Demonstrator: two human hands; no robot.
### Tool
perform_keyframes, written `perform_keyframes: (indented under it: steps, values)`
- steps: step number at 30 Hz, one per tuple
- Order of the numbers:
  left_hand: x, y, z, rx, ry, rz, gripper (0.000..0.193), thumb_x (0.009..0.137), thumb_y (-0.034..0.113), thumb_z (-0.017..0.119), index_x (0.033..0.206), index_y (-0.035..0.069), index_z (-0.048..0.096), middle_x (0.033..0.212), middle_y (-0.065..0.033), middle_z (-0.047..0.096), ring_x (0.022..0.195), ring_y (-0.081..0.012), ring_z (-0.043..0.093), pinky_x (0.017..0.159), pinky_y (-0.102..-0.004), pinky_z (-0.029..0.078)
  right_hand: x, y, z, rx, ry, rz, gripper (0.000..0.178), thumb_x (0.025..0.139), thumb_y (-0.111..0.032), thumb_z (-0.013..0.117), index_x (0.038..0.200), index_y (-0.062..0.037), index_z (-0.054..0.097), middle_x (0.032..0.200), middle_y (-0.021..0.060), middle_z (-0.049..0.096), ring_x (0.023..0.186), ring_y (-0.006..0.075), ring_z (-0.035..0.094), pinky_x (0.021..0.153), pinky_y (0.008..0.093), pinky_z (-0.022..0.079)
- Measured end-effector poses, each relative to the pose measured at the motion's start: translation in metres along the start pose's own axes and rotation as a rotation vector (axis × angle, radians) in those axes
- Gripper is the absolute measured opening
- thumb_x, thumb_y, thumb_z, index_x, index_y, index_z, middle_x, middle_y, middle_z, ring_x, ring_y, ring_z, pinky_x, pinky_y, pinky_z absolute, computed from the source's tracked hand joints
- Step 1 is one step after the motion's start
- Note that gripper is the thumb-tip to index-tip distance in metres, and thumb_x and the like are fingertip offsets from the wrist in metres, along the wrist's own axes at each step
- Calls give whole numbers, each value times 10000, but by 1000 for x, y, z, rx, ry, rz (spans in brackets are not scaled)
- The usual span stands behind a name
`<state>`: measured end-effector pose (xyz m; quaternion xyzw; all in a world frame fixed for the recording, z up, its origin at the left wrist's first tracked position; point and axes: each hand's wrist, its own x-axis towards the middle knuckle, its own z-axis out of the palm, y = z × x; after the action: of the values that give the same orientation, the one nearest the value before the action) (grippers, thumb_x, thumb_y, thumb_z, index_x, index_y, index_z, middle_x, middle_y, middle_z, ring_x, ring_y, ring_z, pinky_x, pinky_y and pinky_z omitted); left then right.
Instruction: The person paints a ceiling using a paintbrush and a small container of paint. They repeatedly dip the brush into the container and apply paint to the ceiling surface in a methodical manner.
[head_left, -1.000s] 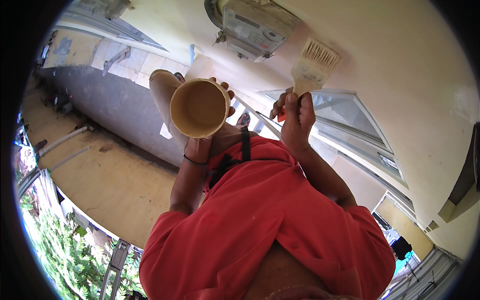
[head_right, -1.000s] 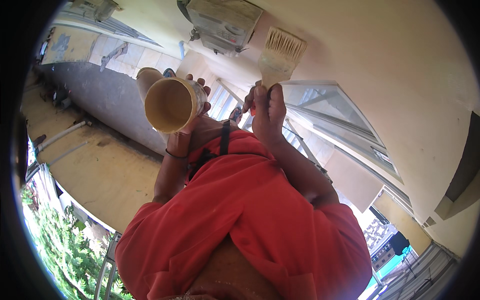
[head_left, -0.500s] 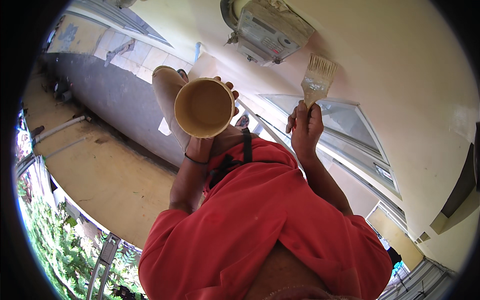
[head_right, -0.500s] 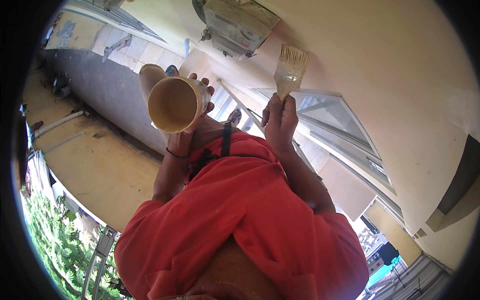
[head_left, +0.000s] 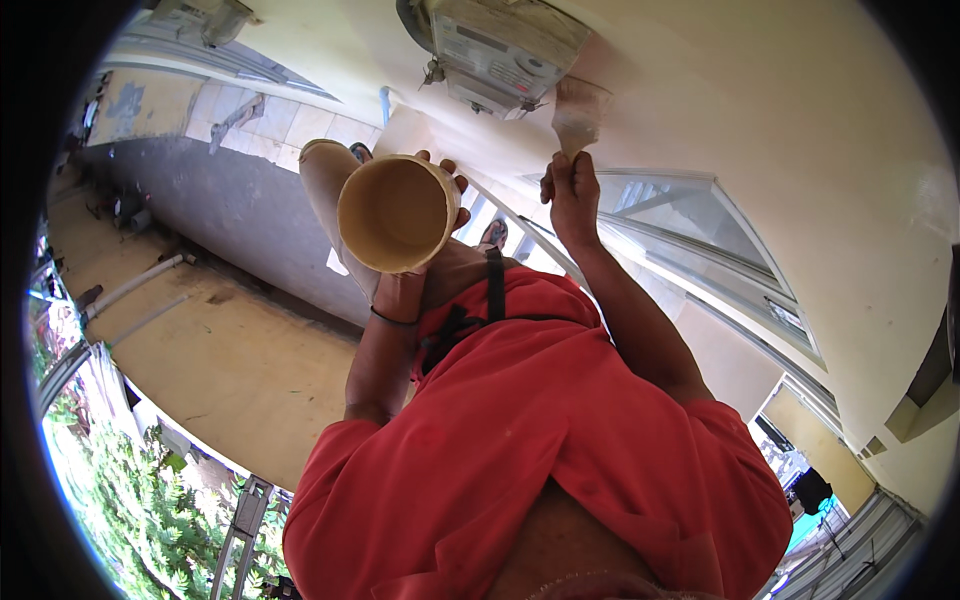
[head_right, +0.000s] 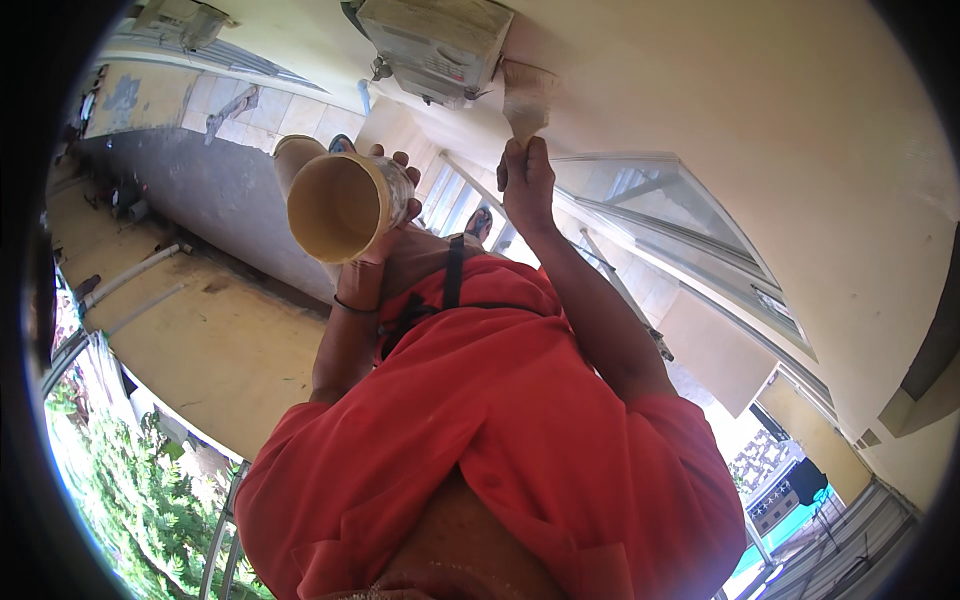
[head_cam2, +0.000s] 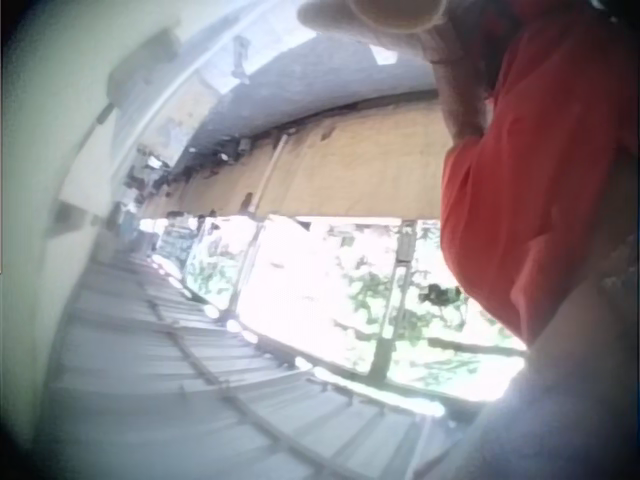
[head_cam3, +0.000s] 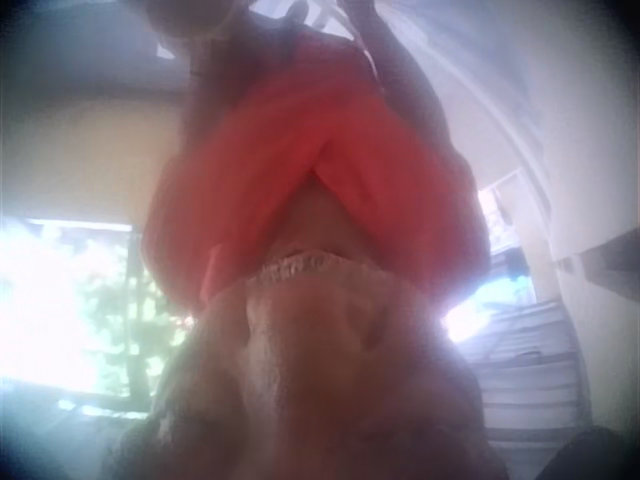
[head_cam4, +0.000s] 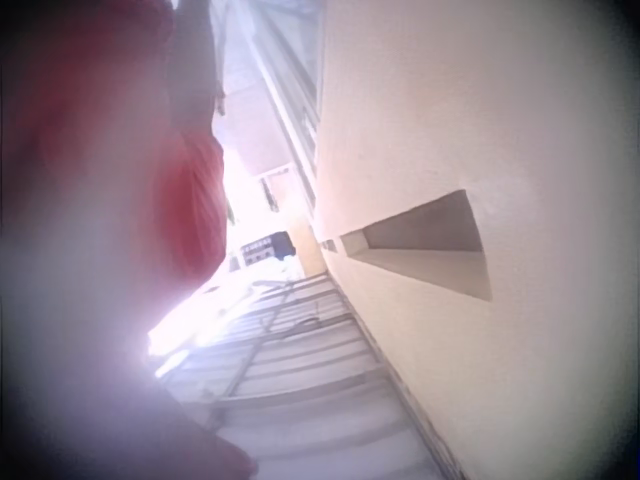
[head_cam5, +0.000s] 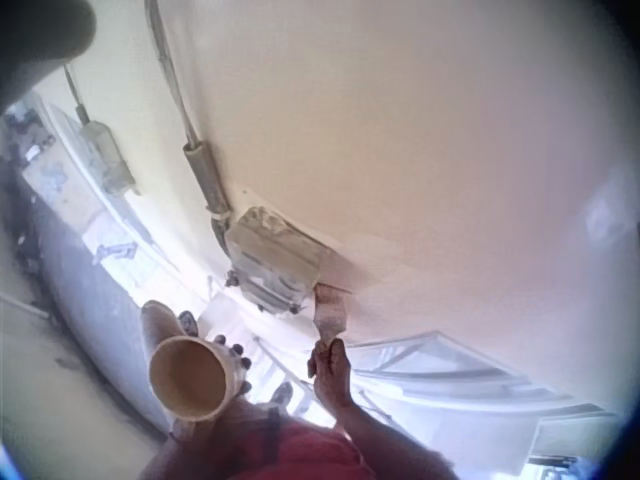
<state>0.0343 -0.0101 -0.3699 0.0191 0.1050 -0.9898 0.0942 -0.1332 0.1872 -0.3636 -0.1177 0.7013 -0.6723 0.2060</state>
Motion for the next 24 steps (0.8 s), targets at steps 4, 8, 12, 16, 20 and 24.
perform_keyframes:
  steps: [4,8,12,16,20,24]
  values:
    - [-1,-2,0,-4,-31,-15,635,1121,566,511,1547,101,579,1564,-222,527,1443,-448,501,1074,-685,535,-14,42,5,18,24,288,207,1181,-226,529,1046,-70,512,753,24,533,566,114,505,509,294,448]
    - [-4,1,-3,12,-20,-12,614,1118,550,517,1556,124,578,1567,-213,527,1454,-441,493,1080,-681,532,-29,44,6,190,12,672,216,1164,-252,530,1078,-54,547,784,41,565,587,147,543,535,326,476]
    - [-5,4,-7,12,-23,-9,614,1116,548,522,1560,128,574,1557,-213,529,1452,-433,488,1075,-683,533,-16,23,7,507,34,891,236,1157,-270,506,1099,-48,561,809,57,594,643,184,584,585,366,498]
    - [0,1,-4,8,-60,-20,623,1114,554,523,1557,119,566,1547,-213,527,1434,-427,492,1071,-688,532,17,-10,9,612,38,762,266,1155,-307,563,1058,-60,569,781,27,593,616,140,564,556,289,463]
    - [1,-2,-1,-16,-32,-20,642,1107,565,532,1549,100,561,1540,-224,524,1431,-433,490,1058,-685,538,19,-53,0,774,7,682,258,1139,-305,603,1076,-55,585,774,10,603,580,117,550,531,271,456]
    - [3,-2,0,-47,-67,-23,664,1098,572,548,1545,80,556,1543,-238,516,1441,-443,482,1051,-684,543,-8,-115,-8,816,-49,582,273,1137,-299,614,1148,-27,632,772,12,628,564,102,558,513,260,451]
